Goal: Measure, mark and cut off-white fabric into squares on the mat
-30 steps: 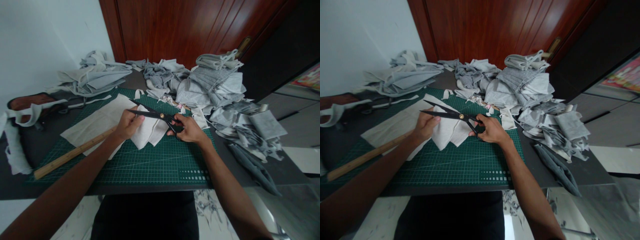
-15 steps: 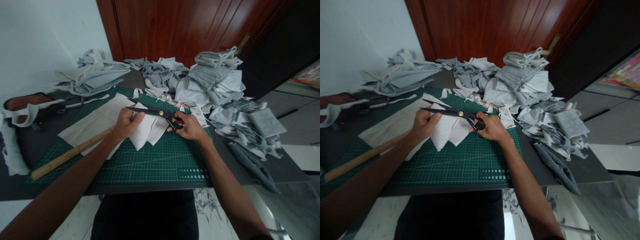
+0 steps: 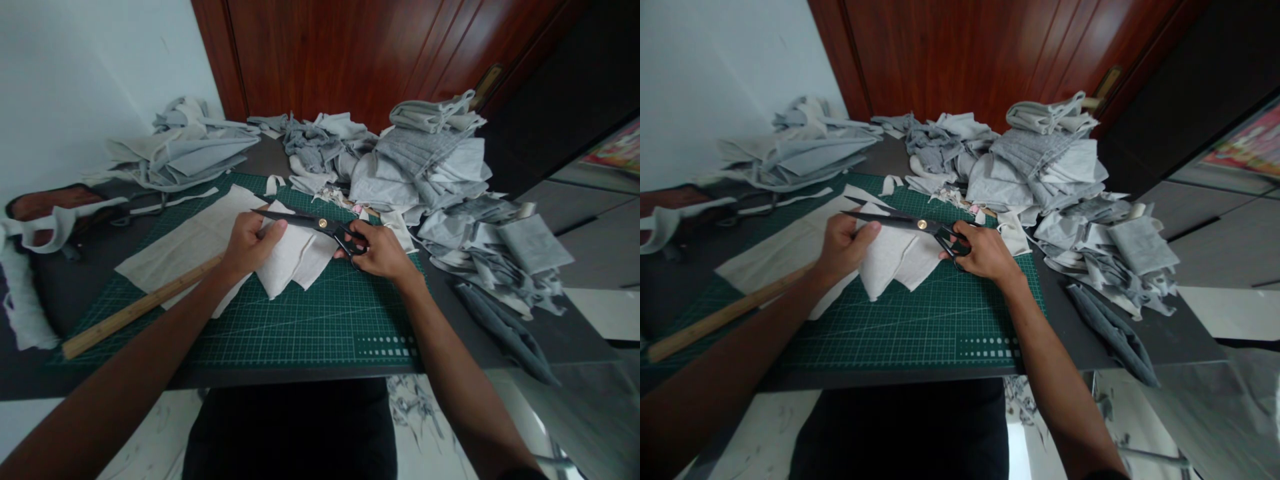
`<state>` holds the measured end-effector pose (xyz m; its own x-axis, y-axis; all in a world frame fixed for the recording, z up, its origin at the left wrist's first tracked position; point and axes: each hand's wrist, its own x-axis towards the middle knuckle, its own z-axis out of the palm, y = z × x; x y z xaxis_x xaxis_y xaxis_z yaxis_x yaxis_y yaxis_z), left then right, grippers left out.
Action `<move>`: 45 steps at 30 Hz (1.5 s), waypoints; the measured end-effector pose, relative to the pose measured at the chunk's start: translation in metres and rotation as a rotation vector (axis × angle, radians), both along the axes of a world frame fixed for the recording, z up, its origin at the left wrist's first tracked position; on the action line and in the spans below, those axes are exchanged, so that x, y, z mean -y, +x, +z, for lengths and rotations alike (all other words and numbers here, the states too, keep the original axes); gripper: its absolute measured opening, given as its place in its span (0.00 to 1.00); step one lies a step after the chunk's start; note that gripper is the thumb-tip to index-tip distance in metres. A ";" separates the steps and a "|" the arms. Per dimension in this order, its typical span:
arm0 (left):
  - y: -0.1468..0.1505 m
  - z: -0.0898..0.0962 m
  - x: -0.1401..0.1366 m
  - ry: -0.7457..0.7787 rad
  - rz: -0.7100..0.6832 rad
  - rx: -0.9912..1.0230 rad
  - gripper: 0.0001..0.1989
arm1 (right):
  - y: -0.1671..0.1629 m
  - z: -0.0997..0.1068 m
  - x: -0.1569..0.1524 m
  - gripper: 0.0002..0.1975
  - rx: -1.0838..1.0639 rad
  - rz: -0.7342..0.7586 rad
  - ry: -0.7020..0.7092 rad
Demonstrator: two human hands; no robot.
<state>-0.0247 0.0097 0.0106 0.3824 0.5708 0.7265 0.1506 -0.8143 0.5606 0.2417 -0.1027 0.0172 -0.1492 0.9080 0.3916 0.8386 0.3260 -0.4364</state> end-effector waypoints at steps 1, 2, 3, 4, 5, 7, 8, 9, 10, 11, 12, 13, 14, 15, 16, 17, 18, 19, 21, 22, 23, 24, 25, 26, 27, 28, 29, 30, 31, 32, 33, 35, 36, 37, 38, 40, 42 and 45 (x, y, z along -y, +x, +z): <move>0.000 0.000 -0.001 0.010 0.008 0.004 0.18 | 0.000 0.000 0.000 0.20 0.007 -0.005 0.007; 0.000 0.000 -0.001 0.018 0.013 0.005 0.18 | 0.000 0.000 0.000 0.20 0.015 -0.010 0.011; 0.000 0.000 -0.002 0.021 0.014 0.003 0.18 | 0.001 0.000 0.000 0.19 0.022 -0.014 0.010; 0.000 0.000 -0.002 0.019 0.015 0.000 0.18 | 0.001 0.000 0.000 0.19 0.027 -0.020 0.007; 0.000 0.001 -0.003 0.013 0.018 0.001 0.17 | 0.001 0.001 0.001 0.19 0.030 -0.026 0.002; -0.001 0.002 -0.004 0.002 0.024 0.005 0.16 | 0.001 0.001 0.001 0.19 0.033 -0.040 -0.008; -0.001 0.002 -0.004 0.001 0.026 0.008 0.16 | 0.001 0.001 0.001 0.18 0.033 -0.048 -0.009; -0.001 0.003 -0.005 0.000 0.025 0.008 0.16 | 0.001 0.001 0.001 0.18 0.034 -0.053 -0.008; -0.001 0.003 -0.006 -0.001 0.022 0.004 0.16 | 0.001 0.001 0.001 0.17 0.032 -0.056 -0.004; -0.002 0.003 -0.007 -0.007 0.021 -0.003 0.16 | 0.001 0.001 0.001 0.17 0.031 -0.058 0.001; -0.002 0.003 -0.008 -0.014 0.026 -0.008 0.16 | 0.001 0.001 0.001 0.16 0.030 -0.061 0.009; -0.003 0.003 -0.009 -0.021 0.037 -0.012 0.15 | 0.002 0.001 0.001 0.16 0.030 -0.064 0.019; -0.004 0.003 -0.010 -0.029 0.050 -0.014 0.15 | 0.002 0.001 0.001 0.15 0.031 -0.066 0.030; -0.005 0.003 -0.012 -0.035 0.063 -0.013 0.15 | 0.003 0.001 0.001 0.15 0.033 -0.068 0.038; -0.006 0.002 -0.013 -0.040 0.073 -0.011 0.15 | 0.003 0.001 0.001 0.15 0.035 -0.068 0.044; -0.006 0.002 -0.014 -0.045 0.079 -0.009 0.16 | 0.004 0.001 0.001 0.15 0.037 -0.065 0.046; -0.007 0.002 -0.015 -0.051 0.081 -0.008 0.17 | 0.004 0.001 0.001 0.14 0.038 -0.061 0.046; -0.008 0.002 -0.016 -0.056 0.082 -0.007 0.18 | 0.004 0.001 0.001 0.14 0.038 -0.058 0.046; -0.008 0.003 -0.018 -0.065 0.082 -0.001 0.20 | 0.005 0.000 0.001 0.14 0.039 -0.052 0.049; -0.008 0.003 -0.019 -0.066 0.078 0.006 0.21 | 0.005 0.000 0.001 0.14 0.038 -0.050 0.055; -0.007 0.004 -0.019 -0.066 0.070 0.014 0.22 | 0.005 -0.001 0.000 0.14 0.037 -0.050 0.062; -0.007 0.005 -0.020 -0.064 0.061 0.024 0.23 | 0.005 -0.001 0.000 0.14 0.036 -0.051 0.069; -0.007 0.005 -0.020 -0.062 0.053 0.034 0.24 | 0.005 -0.002 0.000 0.14 0.035 -0.051 0.076; -0.008 0.006 -0.021 -0.062 0.050 0.041 0.25 | 0.006 -0.003 0.000 0.13 0.034 -0.053 0.082; -0.008 0.007 -0.022 -0.064 0.056 0.048 0.26 | 0.006 -0.003 0.000 0.13 0.033 -0.055 0.086; -0.009 0.008 -0.022 -0.067 0.068 0.052 0.26 | 0.006 -0.004 0.000 0.13 0.033 -0.055 0.086; -0.009 0.008 -0.023 -0.072 0.084 0.053 0.27 | 0.006 -0.004 0.000 0.13 0.032 -0.056 0.083; -0.010 0.009 -0.023 -0.075 0.097 0.053 0.27 | 0.006 -0.004 0.000 0.13 0.032 -0.057 0.078; -0.011 0.009 -0.023 -0.075 0.106 0.051 0.26 | 0.006 -0.004 -0.001 0.13 0.032 -0.058 0.071; -0.011 0.009 -0.023 -0.074 0.109 0.050 0.26 | 0.007 -0.004 -0.001 0.13 0.032 -0.058 0.064; -0.012 0.009 -0.023 -0.074 0.107 0.047 0.26 | 0.007 -0.003 -0.001 0.13 0.032 -0.059 0.060; -0.012 0.009 -0.024 -0.079 0.099 0.043 0.25 | 0.007 -0.003 -0.001 0.14 0.033 -0.058 0.061; -0.012 0.009 -0.024 -0.082 0.097 0.041 0.25 | 0.007 -0.003 -0.001 0.14 0.032 -0.056 0.064; -0.012 0.008 -0.024 -0.084 0.096 0.038 0.24 | 0.007 -0.003 -0.001 0.13 0.029 -0.054 0.065; -0.012 0.008 -0.024 -0.086 0.097 0.032 0.23 | 0.007 -0.003 -0.001 0.13 0.025 -0.053 0.067; -0.012 0.007 -0.024 -0.088 0.106 0.022 0.21 | 0.007 -0.004 -0.001 0.13 0.018 -0.051 0.069; -0.012 0.006 -0.025 -0.088 0.114 0.018 0.18 | 0.008 -0.005 -0.001 0.12 0.014 -0.052 0.070; -0.012 0.005 -0.025 -0.077 0.105 0.024 0.17 | 0.008 -0.006 -0.001 0.12 0.009 -0.053 0.067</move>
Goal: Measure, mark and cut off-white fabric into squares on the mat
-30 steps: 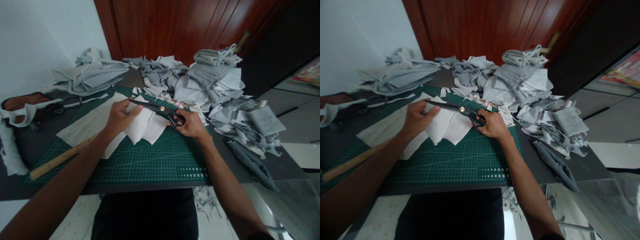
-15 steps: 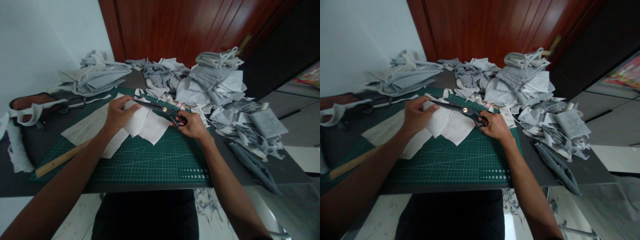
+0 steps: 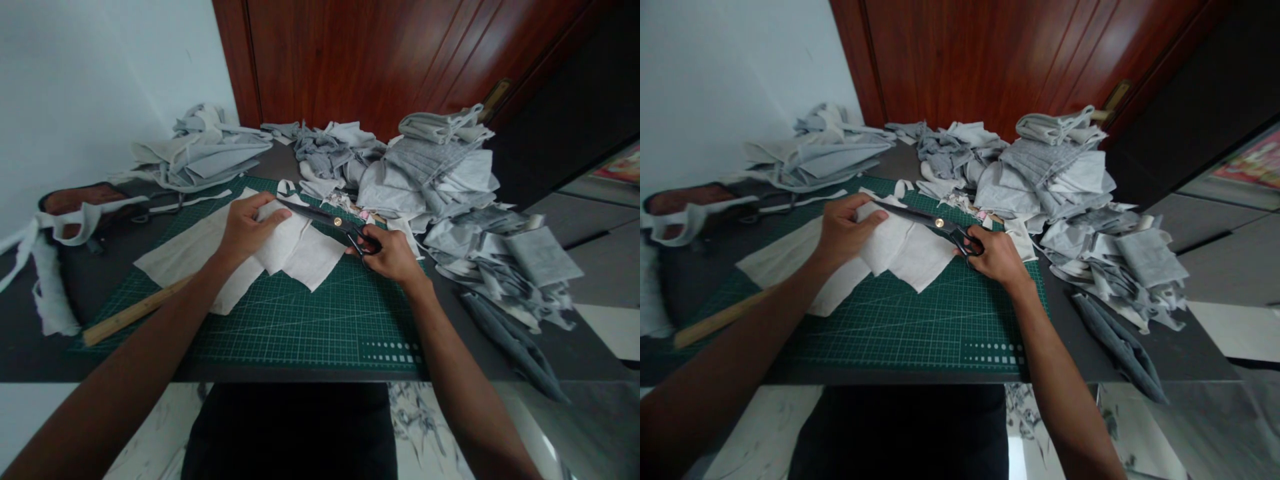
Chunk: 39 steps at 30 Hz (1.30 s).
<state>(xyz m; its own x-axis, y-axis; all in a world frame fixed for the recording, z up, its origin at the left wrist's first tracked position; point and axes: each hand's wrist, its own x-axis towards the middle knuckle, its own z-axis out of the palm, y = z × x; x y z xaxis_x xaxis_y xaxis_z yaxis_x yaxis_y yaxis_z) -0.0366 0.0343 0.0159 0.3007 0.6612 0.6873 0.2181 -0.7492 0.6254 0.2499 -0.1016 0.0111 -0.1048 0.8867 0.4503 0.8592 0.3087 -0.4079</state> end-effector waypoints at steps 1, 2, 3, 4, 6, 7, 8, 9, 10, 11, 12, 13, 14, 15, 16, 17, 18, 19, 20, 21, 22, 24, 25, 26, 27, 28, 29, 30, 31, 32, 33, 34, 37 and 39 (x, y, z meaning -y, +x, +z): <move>0.000 0.000 0.000 0.004 -0.006 0.002 0.16 | 0.000 0.000 0.000 0.12 -0.005 0.000 -0.002; 0.000 0.000 0.000 0.005 -0.010 0.002 0.16 | 0.000 0.000 0.000 0.12 -0.014 0.001 -0.005; 0.000 0.000 0.001 0.004 -0.010 0.000 0.16 | 0.000 0.000 0.000 0.13 -0.024 0.001 -0.010; 0.000 0.000 0.001 0.002 -0.006 -0.002 0.16 | 0.000 0.000 0.000 0.13 -0.036 0.001 -0.015; 0.000 0.001 0.001 -0.004 0.008 -0.005 0.15 | -0.001 0.000 -0.001 0.12 -0.058 0.002 -0.024; 0.000 0.001 0.002 -0.007 0.013 -0.005 0.16 | -0.001 0.001 -0.001 0.12 -0.066 0.003 -0.026; 0.000 0.001 0.002 -0.008 0.012 -0.003 0.17 | -0.001 0.001 -0.001 0.12 -0.070 0.004 -0.027; 0.001 0.002 0.002 -0.008 0.004 0.000 0.17 | -0.002 0.002 -0.001 0.12 -0.071 0.005 -0.027; 0.001 0.002 0.002 -0.006 -0.007 0.003 0.18 | -0.002 0.002 -0.001 0.12 -0.070 0.006 -0.027; 0.001 0.002 0.003 -0.004 -0.018 0.006 0.20 | -0.002 0.003 -0.001 0.11 -0.067 0.008 -0.028; 0.001 0.002 0.003 -0.003 -0.029 0.008 0.21 | -0.002 0.003 0.000 0.11 -0.066 0.009 -0.029; 0.001 0.003 0.003 -0.003 -0.036 0.009 0.22 | -0.002 0.003 0.000 0.10 -0.067 0.010 -0.028; 0.001 0.003 0.004 -0.005 -0.040 0.011 0.22 | -0.002 0.003 0.000 0.10 -0.067 0.010 -0.027; 0.001 0.003 0.004 -0.011 -0.042 0.011 0.23 | -0.002 0.004 0.000 0.09 -0.067 0.009 -0.025; 0.001 0.004 0.004 -0.019 -0.047 0.012 0.23 | -0.002 0.004 0.000 0.08 -0.064 0.008 -0.023; 0.001 0.004 0.005 -0.027 -0.053 0.015 0.23 | -0.002 0.004 0.000 0.07 -0.058 0.006 -0.020; 0.001 0.004 0.005 -0.035 -0.057 0.018 0.23 | -0.002 0.004 0.000 0.07 -0.052 0.003 -0.016; 0.000 0.005 0.006 -0.044 -0.058 0.020 0.24 | -0.002 0.004 0.000 0.07 -0.047 0.000 -0.013; 0.000 0.005 0.006 -0.052 -0.058 0.022 0.24 | -0.001 0.003 0.000 0.08 -0.047 0.000 -0.011; 0.000 0.006 0.007 -0.060 -0.058 0.023 0.24 | -0.001 0.003 0.000 0.08 -0.048 0.000 -0.008; 0.000 0.006 0.007 -0.067 -0.058 0.023 0.24 | -0.001 0.003 0.000 0.08 -0.050 -0.001 -0.004; 0.000 0.006 0.008 -0.076 -0.065 0.026 0.23 | 0.000 0.002 0.001 0.09 -0.045 -0.003 0.005; 0.001 0.006 0.008 -0.078 -0.071 0.031 0.23 | 0.001 0.002 0.001 0.09 -0.041 -0.006 0.010; 0.001 0.005 0.008 -0.077 -0.076 0.038 0.23 | 0.002 0.002 0.001 0.09 -0.039 -0.009 0.014; 0.001 0.005 0.008 -0.077 -0.079 0.043 0.22 | 0.002 0.001 0.001 0.09 -0.039 -0.011 0.014; 0.001 0.004 0.007 -0.078 -0.083 0.045 0.22 | 0.003 0.001 0.000 0.09 -0.043 -0.010 0.012; 0.002 0.003 0.007 -0.082 -0.089 0.046 0.22 | 0.004 0.000 0.000 0.08 -0.049 -0.008 0.008; 0.002 0.003 0.006 -0.088 -0.094 0.045 0.22 | 0.004 -0.001 0.000 0.08 -0.058 -0.008 0.004; 0.002 0.002 0.006 -0.093 -0.098 0.045 0.22 | 0.003 -0.002 0.000 0.09 -0.070 -0.008 -0.003; 0.003 0.002 0.005 -0.098 -0.100 0.045 0.22 | 0.002 -0.004 -0.001 0.10 -0.094 -0.010 -0.011; 0.003 0.002 0.005 -0.101 -0.099 0.045 0.22 | 0.000 -0.005 -0.002 0.12 -0.137 -0.016 -0.017; 0.003 0.001 0.005 -0.102 -0.095 0.046 0.22 | -0.003 -0.006 -0.002 0.15 -0.205 -0.025 -0.021; 0.004 0.002 0.006 -0.107 -0.091 0.051 0.20 | -0.012 -0.008 -0.004 0.23 -0.541 -0.070 -0.030; 0.003 0.002 0.007 -0.110 -0.102 0.051 0.19 | -0.015 -0.007 -0.006 0.24 -0.749 -0.114 -0.033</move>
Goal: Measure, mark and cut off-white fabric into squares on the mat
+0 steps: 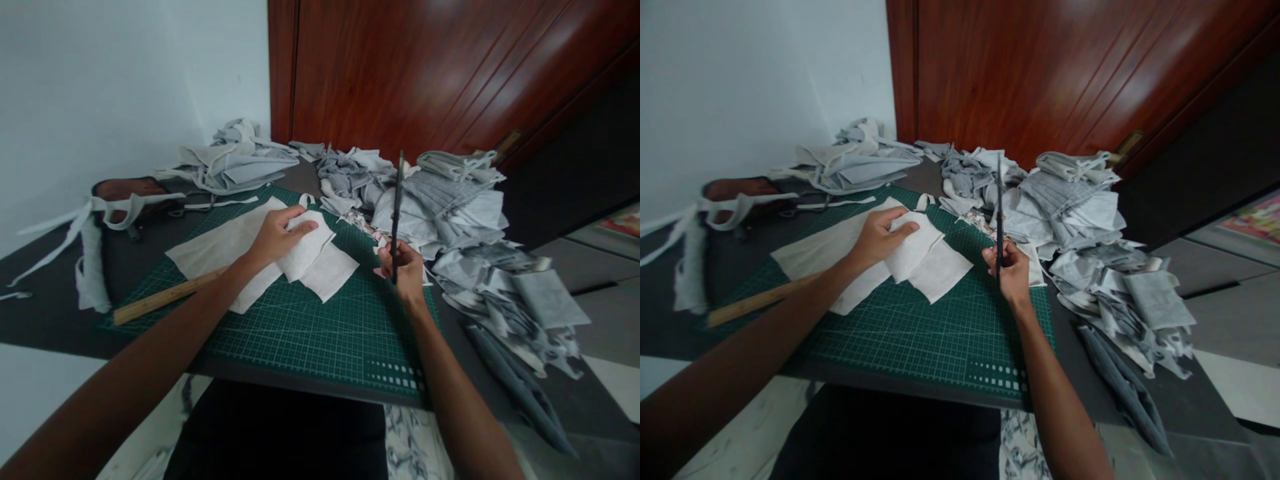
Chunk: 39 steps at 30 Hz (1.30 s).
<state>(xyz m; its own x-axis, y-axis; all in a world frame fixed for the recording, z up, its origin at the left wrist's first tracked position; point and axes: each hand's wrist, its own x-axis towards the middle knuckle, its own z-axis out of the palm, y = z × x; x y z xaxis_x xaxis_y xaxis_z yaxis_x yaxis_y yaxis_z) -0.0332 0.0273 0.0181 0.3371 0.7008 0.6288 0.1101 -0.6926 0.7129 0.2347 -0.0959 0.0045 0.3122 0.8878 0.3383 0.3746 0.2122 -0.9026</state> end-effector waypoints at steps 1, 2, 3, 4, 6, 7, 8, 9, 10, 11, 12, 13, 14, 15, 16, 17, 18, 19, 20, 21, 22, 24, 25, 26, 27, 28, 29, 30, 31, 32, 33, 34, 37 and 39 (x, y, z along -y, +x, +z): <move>0.000 0.000 0.000 0.000 -0.009 -0.002 0.19 | 0.000 0.001 -0.001 0.25 -0.062 -0.019 -0.003; 0.000 0.000 0.001 0.000 -0.017 -0.003 0.19 | 0.000 0.002 -0.001 0.25 -0.095 -0.036 -0.003; 0.000 0.000 0.001 0.001 -0.024 -0.004 0.19 | 0.002 0.002 -0.002 0.26 -0.102 -0.047 0.000; 0.000 0.000 0.001 0.000 -0.028 -0.005 0.19 | 0.003 0.002 -0.003 0.26 -0.092 -0.053 0.002; 0.000 0.001 0.001 -0.002 -0.023 -0.006 0.19 | 0.006 0.000 -0.004 0.27 -0.046 -0.062 0.002; 0.000 0.001 0.001 -0.002 -0.017 -0.008 0.19 | 0.007 -0.001 -0.005 0.26 -0.020 -0.064 -0.004; 0.001 0.001 0.001 -0.001 -0.013 -0.008 0.20 | 0.008 -0.004 -0.006 0.26 0.011 -0.064 -0.011; 0.001 0.001 0.001 0.000 -0.012 -0.007 0.21 | 0.008 -0.006 -0.006 0.26 0.047 -0.059 -0.017; 0.001 0.002 0.001 -0.002 -0.016 -0.005 0.23 | 0.008 -0.009 -0.006 0.26 0.091 -0.051 -0.018; 0.001 0.002 0.001 -0.007 -0.024 -0.003 0.24 | 0.008 -0.011 -0.006 0.26 0.145 -0.038 -0.016; 0.002 0.002 0.000 -0.015 -0.032 -0.002 0.25 | 0.007 -0.013 -0.006 0.25 0.208 -0.018 -0.014; 0.002 0.001 0.000 -0.025 -0.039 -0.003 0.26 | 0.007 -0.015 -0.005 0.24 0.275 0.006 -0.011; 0.002 0.001 -0.001 -0.033 -0.041 -0.002 0.26 | 0.006 -0.017 -0.005 0.23 0.339 0.029 -0.011; 0.002 0.000 -0.002 -0.038 -0.040 -0.001 0.27 | 0.005 -0.018 -0.004 0.21 0.394 0.049 -0.016; 0.002 0.000 -0.002 -0.042 -0.037 0.005 0.27 | 0.005 -0.019 -0.004 0.20 0.436 0.065 -0.023; 0.002 -0.001 -0.003 -0.044 -0.035 0.016 0.27 | 0.004 -0.019 -0.003 0.19 0.466 0.077 -0.031; 0.002 -0.002 -0.004 -0.046 -0.039 0.032 0.27 | 0.004 -0.019 -0.003 0.18 0.486 0.082 -0.038; 0.002 -0.004 -0.005 -0.051 -0.046 0.052 0.27 | 0.004 -0.019 -0.003 0.17 0.500 0.084 -0.043; 0.003 -0.005 -0.006 -0.059 -0.054 0.074 0.27 | 0.004 -0.019 -0.002 0.16 0.512 0.081 -0.046; 0.003 -0.007 -0.008 -0.070 -0.062 0.094 0.28 | 0.005 -0.018 -0.002 0.16 0.522 0.076 -0.045; 0.004 -0.009 -0.009 -0.082 -0.064 0.110 0.28 | 0.006 -0.017 -0.002 0.16 0.533 0.069 -0.041; 0.005 -0.015 -0.014 -0.107 -0.052 0.128 0.29 | 0.009 -0.016 -0.002 0.16 0.548 0.053 -0.033; 0.006 -0.018 -0.016 -0.115 -0.036 0.141 0.29 | 0.010 -0.015 -0.002 0.17 0.551 0.046 -0.030; 0.006 -0.021 -0.019 -0.121 -0.018 0.160 0.29 | 0.011 -0.015 -0.002 0.17 0.551 0.041 -0.028; 0.007 -0.023 -0.021 -0.126 0.003 0.184 0.29 | 0.012 -0.014 -0.002 0.17 0.548 0.038 -0.027; 0.008 -0.025 -0.024 -0.132 0.028 0.214 0.29 | 0.012 -0.014 -0.001 0.17 0.545 0.037 -0.025; 0.008 -0.027 -0.026 -0.137 0.057 0.246 0.29 | 0.012 -0.014 -0.001 0.17 0.544 0.037 -0.024; 0.008 -0.027 -0.028 -0.140 0.087 0.273 0.29 | 0.012 -0.013 -0.001 0.17 0.548 0.039 -0.022; 0.007 -0.027 -0.029 -0.139 0.118 0.293 0.30 | 0.011 -0.013 0.000 0.17 0.559 0.043 -0.022; 0.007 -0.027 -0.030 -0.135 0.148 0.307 0.30 | 0.010 -0.012 0.000 0.16 0.579 0.046 -0.026; 0.006 -0.026 -0.031 -0.125 0.176 0.316 0.31 | 0.009 -0.012 0.001 0.15 0.607 0.047 -0.031; 0.006 -0.024 -0.031 -0.114 0.198 0.318 0.32 | 0.008 -0.011 0.001 0.15 0.639 0.046 -0.038; 0.005 -0.021 -0.030 -0.112 0.221 0.316 0.34 | 0.005 -0.011 0.002 0.14 0.719 0.050 -0.063; 0.006 -0.020 -0.028 -0.135 0.196 0.315 0.34 | 0.003 -0.011 0.003 0.14 0.740 0.059 -0.074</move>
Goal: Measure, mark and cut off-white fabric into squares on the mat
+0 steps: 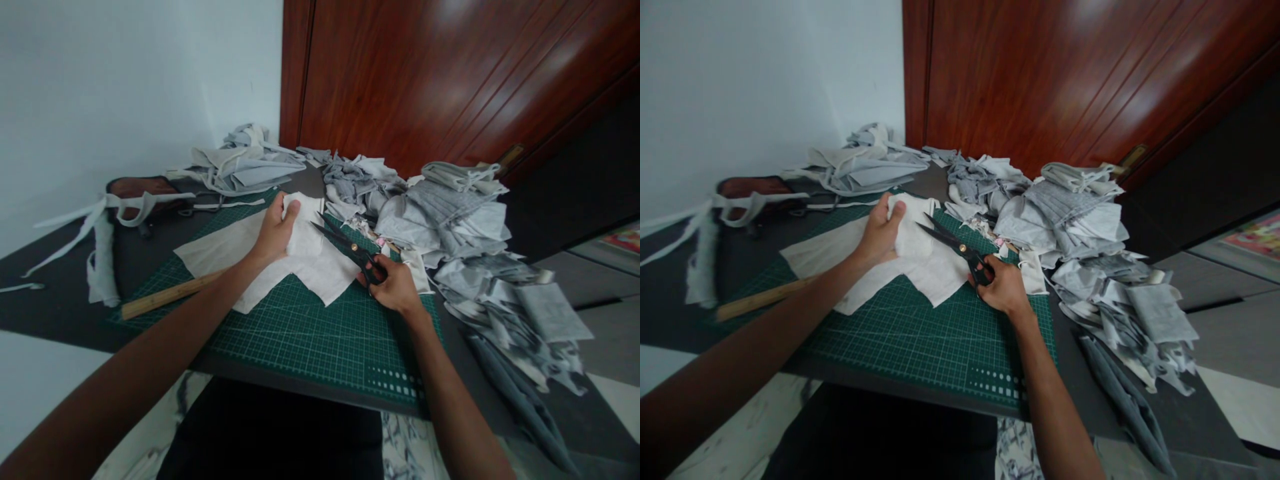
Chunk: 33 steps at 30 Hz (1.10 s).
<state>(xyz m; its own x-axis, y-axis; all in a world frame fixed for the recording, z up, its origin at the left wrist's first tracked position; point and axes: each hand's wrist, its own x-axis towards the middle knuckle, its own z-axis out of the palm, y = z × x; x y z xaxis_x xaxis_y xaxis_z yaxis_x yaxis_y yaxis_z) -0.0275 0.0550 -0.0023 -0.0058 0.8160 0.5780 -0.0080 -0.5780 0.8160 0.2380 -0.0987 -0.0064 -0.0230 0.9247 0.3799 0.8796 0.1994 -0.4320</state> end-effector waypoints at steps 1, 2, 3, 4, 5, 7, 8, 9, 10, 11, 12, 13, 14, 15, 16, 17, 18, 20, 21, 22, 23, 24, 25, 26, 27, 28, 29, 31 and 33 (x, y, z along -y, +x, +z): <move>0.000 0.000 0.001 -0.008 -0.021 0.002 0.34 | 0.000 0.000 0.000 0.14 0.003 0.002 -0.003; 0.000 0.000 0.002 -0.013 -0.041 0.005 0.34 | 0.000 0.000 0.000 0.14 0.003 0.002 -0.001; 0.001 0.000 0.002 -0.016 -0.057 0.004 0.33 | 0.000 0.000 0.000 0.14 0.002 0.001 0.001; 0.001 0.000 0.003 -0.018 -0.071 0.005 0.33 | 0.000 0.001 0.000 0.14 0.000 -0.001 0.004; 0.001 0.000 0.003 -0.021 -0.083 0.008 0.32 | 0.000 0.001 0.000 0.14 -0.002 -0.002 0.005; 0.001 -0.001 0.004 -0.041 -0.115 0.025 0.32 | 0.001 0.001 0.000 0.15 -0.004 -0.004 0.005; 0.001 -0.001 0.005 -0.059 -0.137 0.042 0.32 | 0.001 0.001 0.000 0.15 -0.001 -0.005 0.004; 0.002 -0.002 0.006 -0.080 -0.162 0.063 0.32 | 0.001 0.001 0.000 0.15 0.004 -0.007 0.003; 0.003 -0.002 0.006 -0.099 -0.184 0.087 0.32 | 0.000 0.001 0.000 0.15 0.010 -0.008 0.000; 0.003 -0.001 0.007 -0.114 -0.205 0.109 0.31 | 0.000 0.001 0.000 0.15 0.015 -0.008 -0.002; 0.004 -0.001 0.009 -0.123 -0.223 0.130 0.31 | 0.000 0.001 0.000 0.15 0.018 -0.009 -0.006; 0.004 0.000 0.010 -0.131 -0.239 0.148 0.31 | 0.000 0.001 0.000 0.14 0.017 -0.010 -0.010; 0.004 0.000 0.011 -0.140 -0.254 0.162 0.30 | -0.001 0.002 0.000 0.14 0.014 -0.009 -0.014; 0.005 0.001 0.013 -0.149 -0.268 0.171 0.30 | -0.001 0.002 0.000 0.14 0.009 -0.008 -0.017; 0.005 0.003 0.014 -0.160 -0.276 0.178 0.30 | -0.001 0.002 0.000 0.13 0.007 -0.006 -0.018; 0.005 0.004 0.015 -0.168 -0.279 0.183 0.30 | -0.001 0.002 0.000 0.13 0.005 -0.005 -0.016; 0.005 0.005 0.017 -0.172 -0.276 0.183 0.30 | -0.001 0.001 0.000 0.13 0.004 -0.002 -0.012; 0.004 0.007 0.018 -0.169 -0.269 0.174 0.30 | 0.000 0.000 -0.001 0.13 0.003 0.008 -0.007; 0.004 0.008 0.019 -0.167 -0.265 0.170 0.30 | 0.000 0.000 -0.001 0.14 0.000 0.014 -0.006; 0.004 0.008 0.019 -0.164 -0.262 0.166 0.29 | 0.001 -0.001 -0.002 0.14 -0.004 0.021 -0.004; 0.004 0.009 0.019 -0.162 -0.257 0.161 0.29 | 0.002 -0.002 -0.002 0.15 -0.010 0.027 -0.003; 0.003 0.008 0.019 -0.161 -0.250 0.156 0.29 | 0.002 -0.002 -0.003 0.15 -0.019 0.035 -0.002; 0.003 0.008 0.018 -0.158 -0.241 0.152 0.29 | 0.003 -0.002 -0.003 0.16 -0.028 0.043 -0.002; 0.003 0.008 0.018 -0.156 -0.229 0.146 0.28 | 0.003 -0.002 -0.003 0.16 -0.037 0.051 -0.001; 0.003 0.008 0.017 -0.155 -0.216 0.140 0.28 | 0.003 -0.002 -0.004 0.16 -0.044 0.057 -0.003; 0.003 0.007 0.017 -0.156 -0.202 0.135 0.28 | 0.003 -0.001 -0.004 0.16 -0.048 0.061 -0.005; 0.003 0.007 0.016 -0.155 -0.191 0.132 0.28 | 0.003 -0.001 -0.004 0.16 -0.050 0.063 -0.008; 0.003 0.007 0.016 -0.149 -0.178 0.130 0.28 | 0.002 -0.001 -0.004 0.16 -0.058 0.059 -0.017; 0.003 0.008 0.017 -0.141 -0.169 0.126 0.28 | 0.002 -0.001 -0.004 0.15 -0.074 0.057 -0.038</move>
